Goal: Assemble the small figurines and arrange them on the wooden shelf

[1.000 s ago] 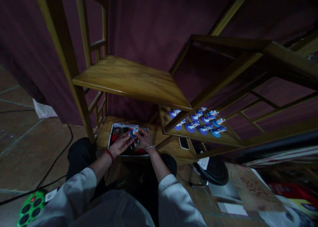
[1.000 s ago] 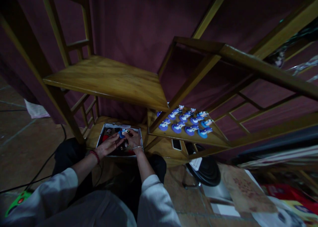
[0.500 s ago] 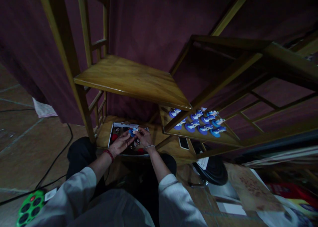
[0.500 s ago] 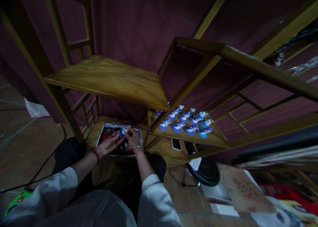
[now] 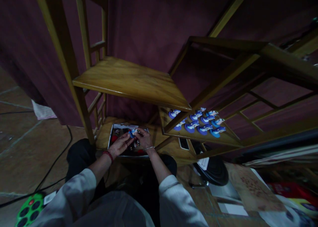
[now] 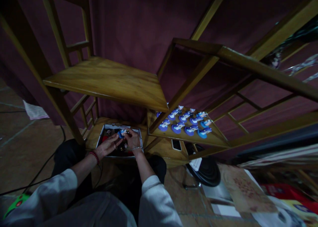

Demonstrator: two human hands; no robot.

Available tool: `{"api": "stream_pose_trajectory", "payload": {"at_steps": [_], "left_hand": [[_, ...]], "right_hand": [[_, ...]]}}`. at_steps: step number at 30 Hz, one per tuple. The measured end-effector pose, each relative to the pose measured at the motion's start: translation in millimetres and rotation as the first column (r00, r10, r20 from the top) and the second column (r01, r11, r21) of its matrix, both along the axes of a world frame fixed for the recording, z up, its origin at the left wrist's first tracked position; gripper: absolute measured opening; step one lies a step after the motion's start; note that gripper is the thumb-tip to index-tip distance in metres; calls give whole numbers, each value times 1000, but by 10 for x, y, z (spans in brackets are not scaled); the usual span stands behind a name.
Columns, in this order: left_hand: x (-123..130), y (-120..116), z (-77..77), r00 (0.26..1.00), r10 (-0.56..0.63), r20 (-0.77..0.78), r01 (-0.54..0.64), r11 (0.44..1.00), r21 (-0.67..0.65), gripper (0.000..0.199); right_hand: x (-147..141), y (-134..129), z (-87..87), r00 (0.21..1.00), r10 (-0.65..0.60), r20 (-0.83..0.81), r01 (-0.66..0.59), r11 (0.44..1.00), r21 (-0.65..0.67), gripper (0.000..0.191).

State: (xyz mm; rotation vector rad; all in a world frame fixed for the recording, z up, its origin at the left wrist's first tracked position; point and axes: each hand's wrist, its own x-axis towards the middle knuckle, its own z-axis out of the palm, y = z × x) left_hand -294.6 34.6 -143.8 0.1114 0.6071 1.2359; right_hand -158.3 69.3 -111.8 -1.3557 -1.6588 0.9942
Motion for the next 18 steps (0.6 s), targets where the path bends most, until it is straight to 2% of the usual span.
{"api": "stream_pose_trajectory", "payload": {"at_steps": [7,13,18], "left_hand": [[-1,37,-75,999,41,6,-41,999,-29,11],[-11,35,-22,999,45,-6,-45,997,-61,13],[-20,15,16,1000,-3,-18,2,997,-73,12]], "right_hand": [[-20,-3,26,999,41,-19,-41,999,21,21],[-48,-13,64,999,27,-26,-26,999,18,20],[-39,-13,45,999,11,-48,-11,1000,9,22]]}}
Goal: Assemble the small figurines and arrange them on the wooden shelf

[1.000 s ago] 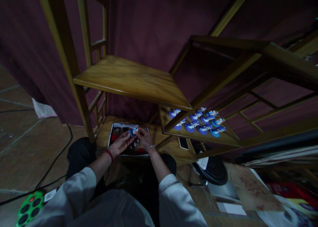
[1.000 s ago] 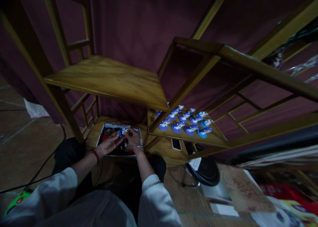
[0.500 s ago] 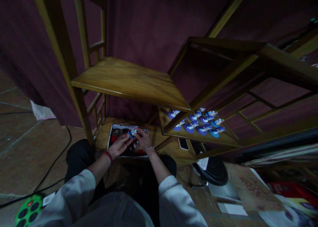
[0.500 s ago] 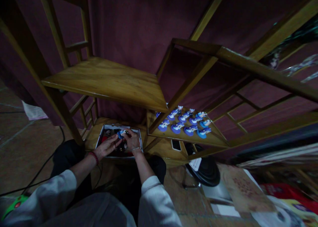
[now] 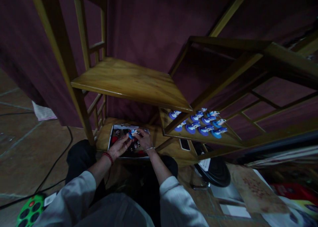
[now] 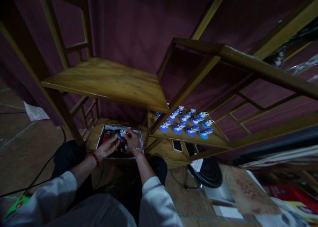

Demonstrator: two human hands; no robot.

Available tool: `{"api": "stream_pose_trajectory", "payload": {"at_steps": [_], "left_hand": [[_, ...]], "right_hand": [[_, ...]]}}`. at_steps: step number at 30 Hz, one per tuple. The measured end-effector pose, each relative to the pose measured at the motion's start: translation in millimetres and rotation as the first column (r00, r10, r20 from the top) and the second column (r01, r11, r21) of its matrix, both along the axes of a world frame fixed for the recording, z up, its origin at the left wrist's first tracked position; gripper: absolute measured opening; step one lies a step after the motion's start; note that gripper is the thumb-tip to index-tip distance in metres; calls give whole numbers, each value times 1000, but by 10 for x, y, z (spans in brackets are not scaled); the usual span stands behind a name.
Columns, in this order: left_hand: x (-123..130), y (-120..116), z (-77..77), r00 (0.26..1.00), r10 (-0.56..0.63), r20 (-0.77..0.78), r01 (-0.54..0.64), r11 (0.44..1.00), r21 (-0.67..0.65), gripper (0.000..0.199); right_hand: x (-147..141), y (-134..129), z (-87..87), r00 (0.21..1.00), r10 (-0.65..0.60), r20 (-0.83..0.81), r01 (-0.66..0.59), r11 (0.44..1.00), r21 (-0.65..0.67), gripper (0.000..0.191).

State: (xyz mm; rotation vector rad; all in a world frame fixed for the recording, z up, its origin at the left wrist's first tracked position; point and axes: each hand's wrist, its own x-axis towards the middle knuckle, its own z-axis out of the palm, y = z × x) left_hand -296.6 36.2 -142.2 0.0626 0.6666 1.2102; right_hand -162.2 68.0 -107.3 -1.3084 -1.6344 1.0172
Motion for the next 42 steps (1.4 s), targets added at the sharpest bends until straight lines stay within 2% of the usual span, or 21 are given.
{"api": "stream_pose_trajectory", "payload": {"at_steps": [9,17,25,30,35,42], "left_hand": [[-17,-8,38,1000,-24,7,24,1000,-20,7],[-32,-21,88,994,-106,6,106,994,-15,23],[-31,-30,95,992,-126,-27,125,992,-24,26],[-21,-40,101,996,-86,-13,86,996,-31,20],[-12,-40,60,996,-82,-20,82,997,-6,18],[-10,-17,42,996,-81,-35,82,997,14,14]], "right_hand": [[11,11,-13,1000,13,4,-13,1000,-28,21],[-22,-19,0,999,27,-33,-30,997,-68,22],[-25,-34,11,996,22,88,-19,999,-30,22],[-1,-15,5,991,79,106,-79,997,-7,21],[19,-16,59,972,132,194,-140,990,31,19],[37,-64,119,944,102,312,-138,986,95,20]]}}
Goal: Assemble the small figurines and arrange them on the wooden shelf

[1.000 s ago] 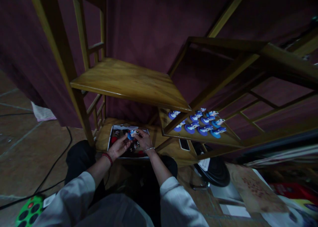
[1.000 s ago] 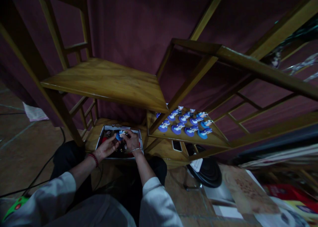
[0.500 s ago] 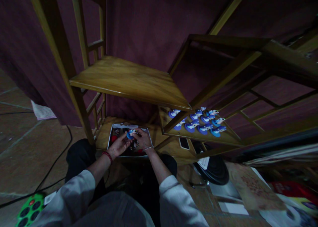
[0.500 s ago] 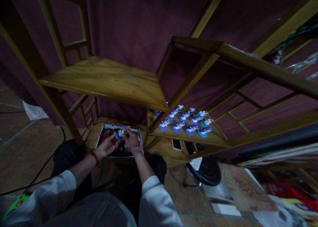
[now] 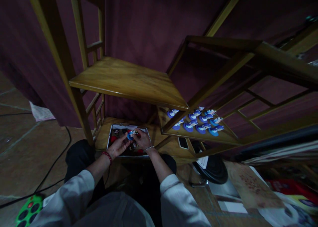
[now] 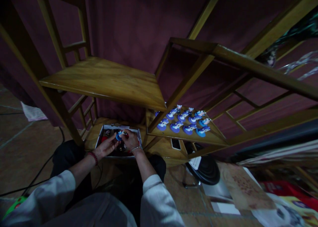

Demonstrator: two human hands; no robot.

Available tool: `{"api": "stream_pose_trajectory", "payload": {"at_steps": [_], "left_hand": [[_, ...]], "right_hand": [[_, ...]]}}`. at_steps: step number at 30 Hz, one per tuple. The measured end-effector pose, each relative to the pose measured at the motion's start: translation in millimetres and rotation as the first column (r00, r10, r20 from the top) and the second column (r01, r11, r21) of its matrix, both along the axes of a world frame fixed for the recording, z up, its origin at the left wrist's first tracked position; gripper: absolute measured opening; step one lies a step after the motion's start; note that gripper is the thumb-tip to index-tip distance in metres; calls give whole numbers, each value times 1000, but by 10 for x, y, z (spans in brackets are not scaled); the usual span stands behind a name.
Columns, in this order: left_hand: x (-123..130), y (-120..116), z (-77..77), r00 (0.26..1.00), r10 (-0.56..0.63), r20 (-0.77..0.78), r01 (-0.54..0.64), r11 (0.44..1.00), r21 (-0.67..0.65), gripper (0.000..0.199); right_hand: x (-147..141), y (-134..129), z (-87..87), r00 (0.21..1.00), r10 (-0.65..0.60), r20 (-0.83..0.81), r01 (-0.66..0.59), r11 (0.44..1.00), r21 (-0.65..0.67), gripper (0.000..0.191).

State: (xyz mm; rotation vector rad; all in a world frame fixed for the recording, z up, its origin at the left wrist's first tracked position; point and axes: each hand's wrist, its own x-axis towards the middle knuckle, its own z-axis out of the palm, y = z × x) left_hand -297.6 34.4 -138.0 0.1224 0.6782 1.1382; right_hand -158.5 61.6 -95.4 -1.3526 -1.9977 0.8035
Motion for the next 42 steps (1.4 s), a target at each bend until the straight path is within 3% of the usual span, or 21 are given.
{"api": "stream_pose_trajectory", "payload": {"at_steps": [20,30,36,42], "left_hand": [[20,-32,71,998,-53,-33,52,998,-48,15],[90,11,-23,992,-102,-76,97,993,-65,12],[194,70,20,981,-155,-114,143,984,-106,10],[306,99,-40,953,-249,-173,222,961,-164,8]], "right_hand": [[27,-62,-65,997,23,-73,-26,999,-37,25],[214,-44,-195,993,28,-113,-35,998,-61,27],[337,-12,-312,973,-27,-231,-6,990,-142,28],[468,-14,-431,988,-68,-138,39,979,-198,29]]}}
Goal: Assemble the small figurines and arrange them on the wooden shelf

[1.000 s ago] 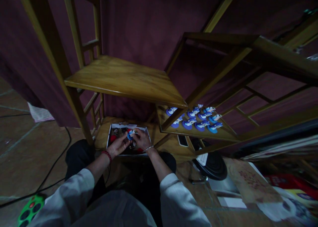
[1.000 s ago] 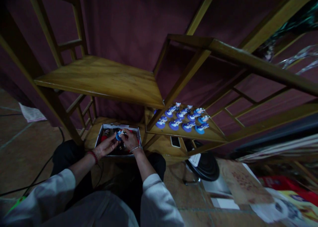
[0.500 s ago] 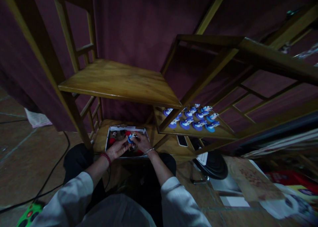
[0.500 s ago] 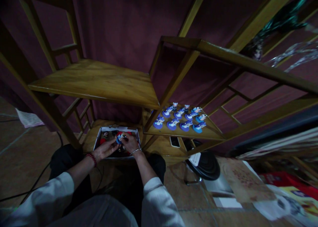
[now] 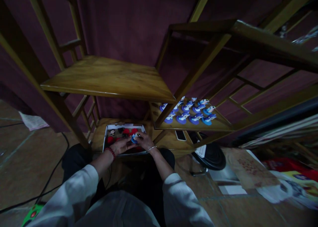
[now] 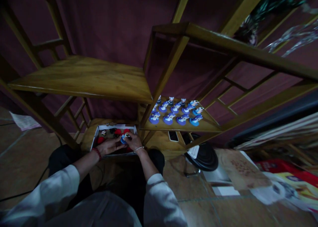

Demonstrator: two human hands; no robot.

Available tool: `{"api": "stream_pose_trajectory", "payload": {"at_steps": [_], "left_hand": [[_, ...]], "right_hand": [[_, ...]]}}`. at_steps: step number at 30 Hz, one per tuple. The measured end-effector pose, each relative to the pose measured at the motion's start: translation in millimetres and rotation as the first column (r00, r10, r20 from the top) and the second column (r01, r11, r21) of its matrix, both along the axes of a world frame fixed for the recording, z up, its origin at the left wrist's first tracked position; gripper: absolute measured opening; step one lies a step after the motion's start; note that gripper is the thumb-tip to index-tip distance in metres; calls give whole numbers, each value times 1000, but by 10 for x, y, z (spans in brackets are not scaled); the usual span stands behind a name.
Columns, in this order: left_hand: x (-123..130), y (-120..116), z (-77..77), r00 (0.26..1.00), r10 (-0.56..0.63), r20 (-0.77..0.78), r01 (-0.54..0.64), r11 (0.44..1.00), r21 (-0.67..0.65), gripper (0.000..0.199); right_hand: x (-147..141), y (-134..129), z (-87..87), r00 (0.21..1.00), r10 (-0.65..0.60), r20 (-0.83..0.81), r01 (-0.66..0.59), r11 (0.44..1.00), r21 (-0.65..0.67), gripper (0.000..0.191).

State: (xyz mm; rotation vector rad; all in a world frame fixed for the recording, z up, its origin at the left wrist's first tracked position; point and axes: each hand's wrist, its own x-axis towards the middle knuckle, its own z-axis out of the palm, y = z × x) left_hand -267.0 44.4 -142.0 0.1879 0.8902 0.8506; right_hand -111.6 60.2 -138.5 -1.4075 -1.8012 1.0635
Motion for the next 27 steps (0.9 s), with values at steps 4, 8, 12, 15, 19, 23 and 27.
{"api": "stream_pose_trajectory", "payload": {"at_steps": [4,8,12,15,19,23,27], "left_hand": [[72,-19,-21,992,-84,-91,78,994,-71,9],[137,-18,-24,988,-50,-147,35,994,-105,10],[159,5,-63,983,5,-184,-24,995,-99,10],[164,27,-113,976,48,-213,-69,993,-93,10],[184,60,-161,962,111,-251,-134,988,-77,8],[187,68,-149,952,145,-270,-166,985,-57,9],[169,47,-107,947,146,-287,-168,984,-53,9]], "right_hand": [[62,-15,-62,997,3,83,0,999,-35,28],[67,-8,-86,991,24,131,-20,999,-29,24],[25,10,-95,991,-2,131,5,1000,-25,24],[-3,19,-99,992,-6,124,9,1000,-22,25],[-18,26,-99,990,-19,143,22,1000,-22,27],[-33,34,-106,988,-21,156,21,1000,-1,27],[-50,48,-130,994,-19,109,23,999,-35,26]]}}
